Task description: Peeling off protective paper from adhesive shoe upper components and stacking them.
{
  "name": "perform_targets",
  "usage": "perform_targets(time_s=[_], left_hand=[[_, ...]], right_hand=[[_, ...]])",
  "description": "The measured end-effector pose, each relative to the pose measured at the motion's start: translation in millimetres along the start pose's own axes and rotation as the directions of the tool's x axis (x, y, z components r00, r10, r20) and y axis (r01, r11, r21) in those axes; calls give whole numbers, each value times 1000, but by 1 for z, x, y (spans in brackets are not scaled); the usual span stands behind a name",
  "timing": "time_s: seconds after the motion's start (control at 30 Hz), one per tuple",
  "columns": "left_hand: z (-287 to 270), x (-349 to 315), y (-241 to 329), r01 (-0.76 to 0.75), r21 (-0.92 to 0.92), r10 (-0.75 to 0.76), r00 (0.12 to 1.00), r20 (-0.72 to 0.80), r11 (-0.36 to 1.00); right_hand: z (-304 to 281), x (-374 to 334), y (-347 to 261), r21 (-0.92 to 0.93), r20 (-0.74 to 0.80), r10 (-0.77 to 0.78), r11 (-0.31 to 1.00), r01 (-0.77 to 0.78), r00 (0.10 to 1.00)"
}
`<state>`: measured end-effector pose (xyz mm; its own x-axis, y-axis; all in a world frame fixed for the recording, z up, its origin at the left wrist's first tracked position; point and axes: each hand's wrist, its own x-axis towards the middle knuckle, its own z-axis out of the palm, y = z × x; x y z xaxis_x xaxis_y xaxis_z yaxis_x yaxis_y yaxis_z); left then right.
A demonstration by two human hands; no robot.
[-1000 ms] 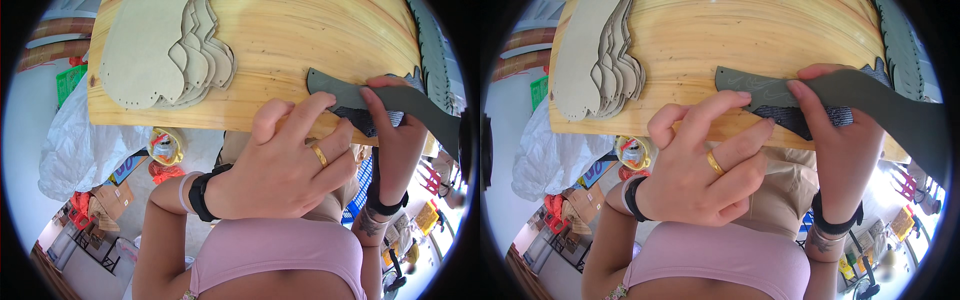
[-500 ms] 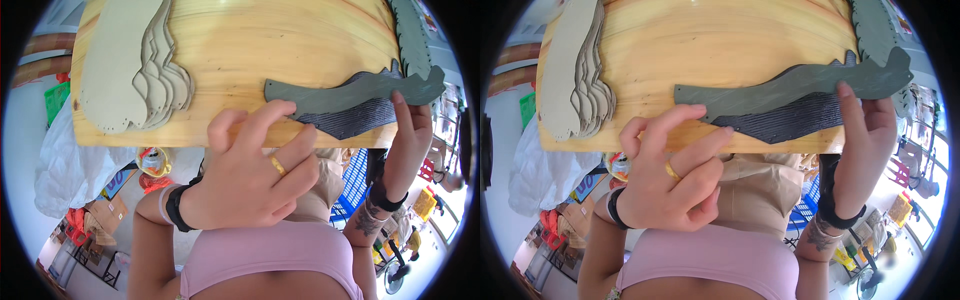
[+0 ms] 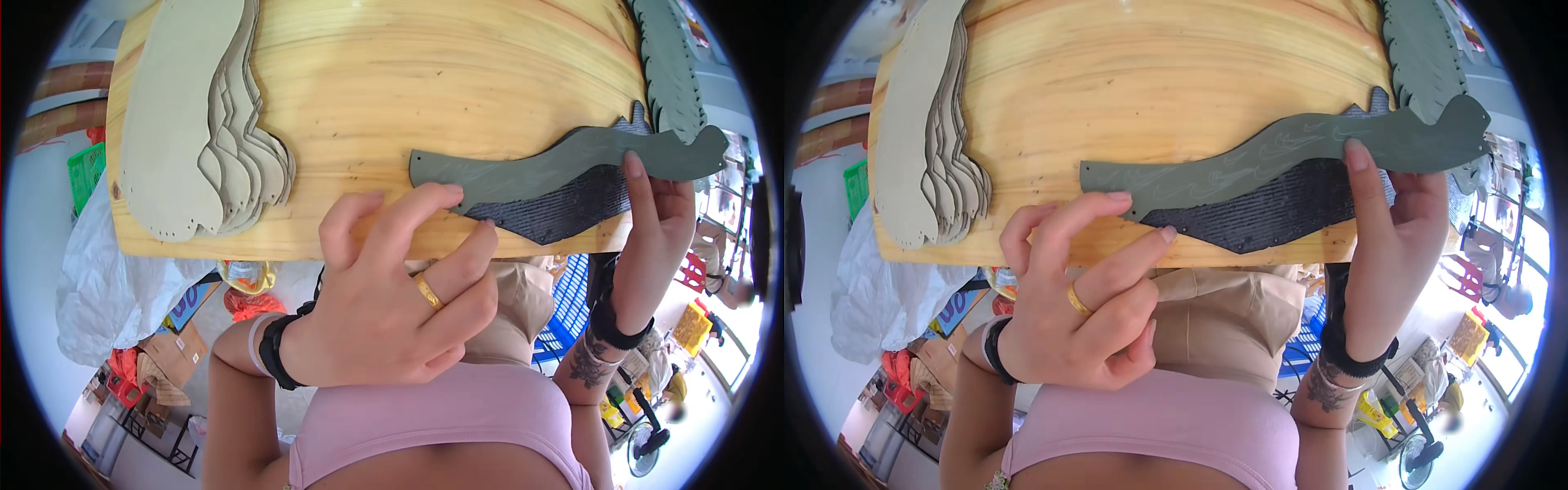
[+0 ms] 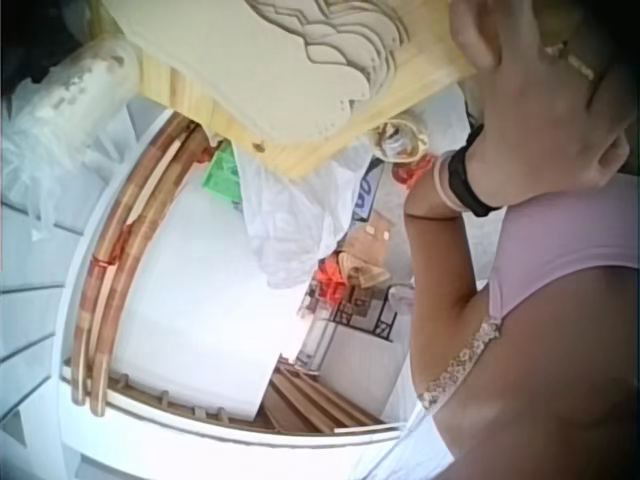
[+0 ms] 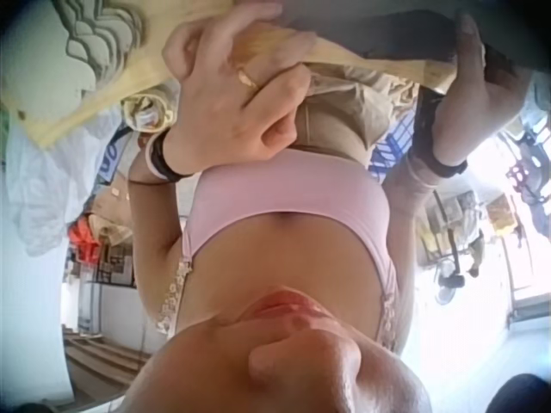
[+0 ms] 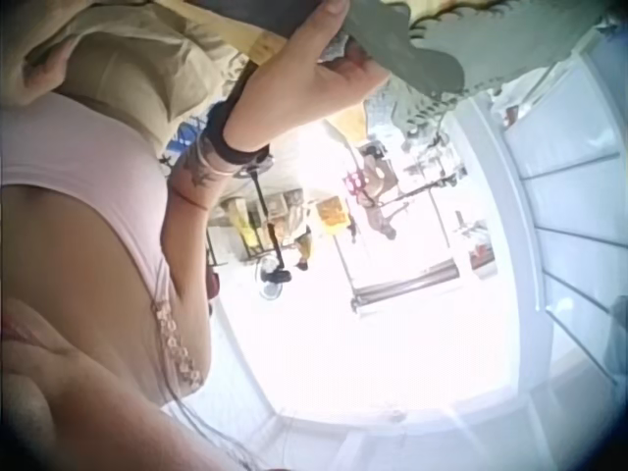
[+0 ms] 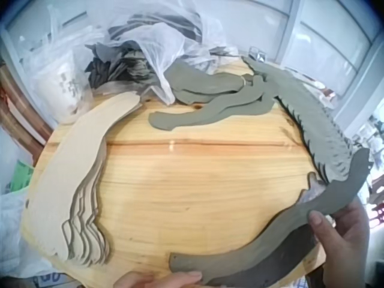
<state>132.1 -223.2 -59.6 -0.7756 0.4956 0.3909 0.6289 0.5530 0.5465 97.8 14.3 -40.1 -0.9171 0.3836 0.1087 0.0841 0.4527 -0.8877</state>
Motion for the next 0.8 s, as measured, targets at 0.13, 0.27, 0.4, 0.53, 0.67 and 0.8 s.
perform_targets(time_s=[0.13, 0.27, 0.4, 0.53, 0.67, 0.8], left_hand=[[-1, 1, 0, -5, 2, 5, 1000, 6, 1000], [-1, 0, 0, 7, -8, -7, 1000, 10, 1000], [-5, 2, 0, 13, -25, -12, 999, 33, 1000], [-9, 4, 0, 18, -53, -14, 998, 66, 998], [-29, 14, -9, 124, -277, -58, 970, 235, 953], [-17, 13, -9, 112, -240, -139, 985, -99, 964]], right_hand=[[1, 1, 2, -18, 7, -17, 1000, 17, 1000], [2, 3, 5, -99, 21, -28, 995, 30, 999], [3, 4, 4, -129, 41, 12, 992, -7, 999], [3, 4, 6, -187, 33, -32, 982, 37, 999], [0, 1, 2, -277, 37, -52, 959, 60, 998], [-2, -9, -6, -337, 22, -44, 940, 49, 999]])
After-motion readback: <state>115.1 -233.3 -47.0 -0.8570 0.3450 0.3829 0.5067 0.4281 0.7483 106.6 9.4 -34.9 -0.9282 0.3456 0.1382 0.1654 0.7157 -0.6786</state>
